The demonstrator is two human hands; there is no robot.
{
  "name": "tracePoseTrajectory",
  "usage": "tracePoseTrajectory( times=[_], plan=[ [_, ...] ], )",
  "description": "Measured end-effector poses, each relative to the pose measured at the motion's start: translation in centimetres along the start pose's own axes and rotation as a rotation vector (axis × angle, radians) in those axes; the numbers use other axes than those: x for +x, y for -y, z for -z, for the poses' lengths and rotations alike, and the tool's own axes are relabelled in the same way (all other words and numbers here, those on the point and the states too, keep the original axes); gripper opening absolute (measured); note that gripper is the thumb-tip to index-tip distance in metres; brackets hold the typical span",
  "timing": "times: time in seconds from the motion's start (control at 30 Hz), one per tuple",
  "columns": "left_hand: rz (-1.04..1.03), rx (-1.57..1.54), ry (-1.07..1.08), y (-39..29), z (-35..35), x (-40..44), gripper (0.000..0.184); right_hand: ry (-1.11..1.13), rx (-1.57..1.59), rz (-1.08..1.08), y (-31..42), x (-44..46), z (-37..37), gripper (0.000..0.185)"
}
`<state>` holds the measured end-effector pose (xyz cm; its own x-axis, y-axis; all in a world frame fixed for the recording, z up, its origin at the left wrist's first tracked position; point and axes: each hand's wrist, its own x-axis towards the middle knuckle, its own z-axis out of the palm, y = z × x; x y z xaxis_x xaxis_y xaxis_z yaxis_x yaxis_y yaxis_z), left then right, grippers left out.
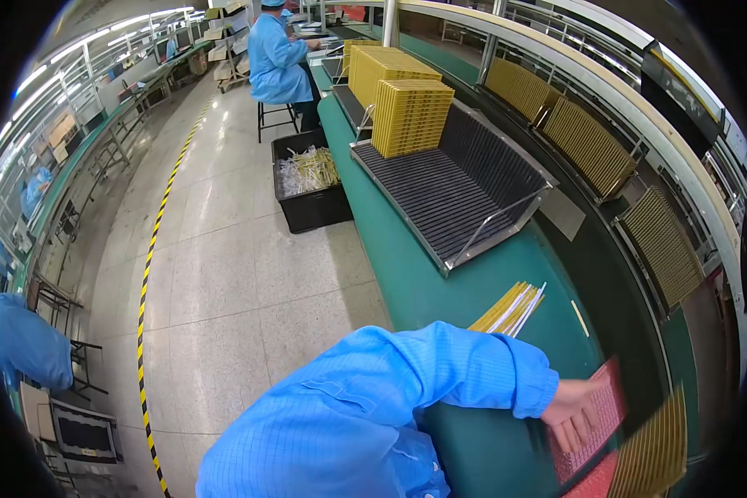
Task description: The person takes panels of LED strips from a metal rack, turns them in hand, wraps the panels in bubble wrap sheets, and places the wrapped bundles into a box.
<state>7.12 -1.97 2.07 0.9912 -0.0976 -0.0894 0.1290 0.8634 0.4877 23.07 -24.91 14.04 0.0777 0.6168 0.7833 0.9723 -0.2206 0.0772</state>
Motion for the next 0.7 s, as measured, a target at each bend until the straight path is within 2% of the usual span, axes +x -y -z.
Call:
tracePoseTrajectory(
  times=[0.03, 0.07, 0.1, 0.13, 0.17, 0.2, 0.23, 0.27, 0.3, 0.33, 0.37, 0.43, 0.47, 0.5, 0.57, 0.6, 0.63, 0.67, 0.7],
  plan=[
    [0.004, 0.004, 0.004, -0.6, 0.2, -0.6, 0.076, 0.013, 0.197, 0.091, 1.4, -0.1, -1.3, 0.016],
    [-0.036, -0.084, 0.099, -1.2, 0.3, -1.4, 0.077, 0.087, 0.518, -0.112, 1.3, -1.7, -3.8, 0.018],
    [-0.077, -0.174, 0.191, -1.5, 0.7, -1.9, 0.078, 0.15, 0.392, 0.357, 2.4, -0.3, -4.9, 0.019],
    [-0.244, -0.062, 0.158, -1.5, 1.9, -1.2, 0.074, 0.294, 0.3, 0.407, 1.5, -1.3, -6.2, 0.018],
    [-0.41, 0.051, 0.123, -1.5, 2.9, -0.3, 0.071, 0.262, 0.422, 0.29, 2.3, -2.1, -7.7, 0.018],
    [-0.376, 0.053, -0.07, -1.7, 1.1, -3.0, 0.055, 0.281, 0.545, 0.158, 3.9, -1.7, -7.7, 0.018],
    [-0.372, 0.056, -0.072, -1.6, 1.1, -3.9, 0.055, 0.298, 0.666, 0.022, 5.3, -1.2, -7.7, 0.019],
    [-0.452, 0.125, -0.022, -1.6, 1.2, -4.3, 0.049, 0.295, 0.665, 0.017, 5.0, -1.3, -8.6, 0.019],
    [-0.531, 0.195, 0.028, -1.8, 1.1, -4.8, 0.045, 0.123, 0.463, 0.167, 4.3, -1.2, -10.0, 0.023],
    [-0.55, 0.145, -0.032, -2.3, 0.8, -5.1, 0.044, -0.043, 0.255, 0.314, 3.8, -1.4, -11.2, 0.027],
    [-0.583, 0.234, -0.035, -2.9, 0.9, -5.2, 0.043, -0.039, 0.251, 0.308, 3.6, -2.2, -12.2, 0.027],
    [-0.59, 0.359, -0.036, -3.8, 1.4, -5.2, 0.041, 0.194, 1.177, -0.526, 3.2, -3.8, -13.3, 0.044],
    [-0.574, 0.404, -0.052, -4.0, 1.5, -5.4, 0.041, 0.403, 1.679, -1.077, 3.0, -4.4, -12.8, 0.046],
    [-0.566, 0.408, -0.044, -4.0, 1.5, -5.2, 0.041, 0.396, 2.112, -1.026, 3.5, -5.3, -14.5, 0.058],
    [-0.634, 0.608, -0.117, -3.7, 1.8, -4.8, 0.041, 0.367, 2.011, -1.072, 6.7, -4.8, -13.6, 0.055],
    [-0.625, 0.601, -0.09, -3.6, 2.4, -4.7, 0.041, 0.354, 2.008, -1.082, 6.6, -4.9, -13.8, 0.055],
    [-0.61, 0.598, -0.084, -3.4, 2.6, -4.5, 0.041, 0.379, 1.934, -0.874, 6.6, -5.2, -13.9, 0.055],
    [-0.625, 0.463, -0.058, -3.1, 2.9, -4.2, 0.038, 0.404, 1.846, -0.676, 6.5, -5.6, -13.9, 0.054],
    [-0.637, 0.327, -0.035, -2.8, 3.2, -3.9, 0.037, 0.397, 1.839, -0.696, 6.5, -5.9, -14.1, 0.054]
  ],
)
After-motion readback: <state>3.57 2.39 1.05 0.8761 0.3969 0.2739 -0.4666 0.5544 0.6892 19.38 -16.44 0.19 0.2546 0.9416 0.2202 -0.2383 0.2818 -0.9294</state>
